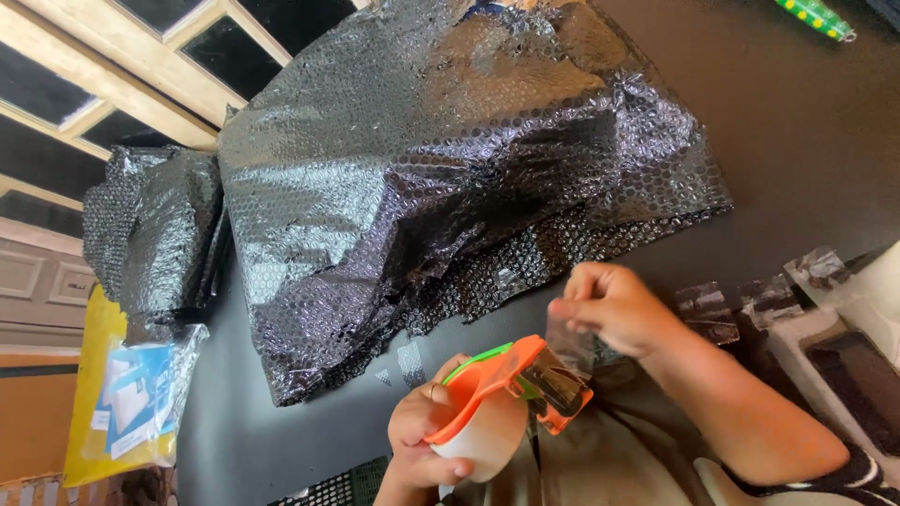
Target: The person is wrapping an object in black bubble wrap and securing it with numerous small strips of clear tape pulled from a dispenser.
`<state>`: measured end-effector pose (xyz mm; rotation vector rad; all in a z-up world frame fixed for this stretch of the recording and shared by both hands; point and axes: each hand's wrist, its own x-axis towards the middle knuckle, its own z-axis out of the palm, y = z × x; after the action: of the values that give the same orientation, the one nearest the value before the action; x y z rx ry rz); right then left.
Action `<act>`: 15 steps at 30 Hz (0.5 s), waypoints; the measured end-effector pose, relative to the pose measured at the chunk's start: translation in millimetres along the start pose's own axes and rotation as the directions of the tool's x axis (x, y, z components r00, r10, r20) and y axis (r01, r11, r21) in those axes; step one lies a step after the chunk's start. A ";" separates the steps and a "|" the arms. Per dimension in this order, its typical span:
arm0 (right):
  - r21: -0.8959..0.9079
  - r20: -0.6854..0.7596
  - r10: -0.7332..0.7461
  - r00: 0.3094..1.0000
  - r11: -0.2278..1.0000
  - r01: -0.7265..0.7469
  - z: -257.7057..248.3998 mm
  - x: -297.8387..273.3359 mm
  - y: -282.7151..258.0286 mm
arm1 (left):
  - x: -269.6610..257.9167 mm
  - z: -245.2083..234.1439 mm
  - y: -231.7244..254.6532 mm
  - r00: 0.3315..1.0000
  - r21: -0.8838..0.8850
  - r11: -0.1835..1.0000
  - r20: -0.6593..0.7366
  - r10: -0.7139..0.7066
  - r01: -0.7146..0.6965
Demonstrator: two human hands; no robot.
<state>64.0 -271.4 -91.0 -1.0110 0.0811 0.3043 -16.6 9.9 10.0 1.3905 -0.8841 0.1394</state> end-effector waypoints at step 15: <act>-0.667 0.452 -0.601 0.660 0.264 0.697 32.5 -56.1 -69.8 | -93.6 -166.2 91.7 0.870 0.907 0.049 -0.416 0.263 0.419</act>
<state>28.1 -290.3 -4.7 -1.8560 -0.6634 -0.4647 -57.1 215.7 37.8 2.5860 -0.0624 1.2373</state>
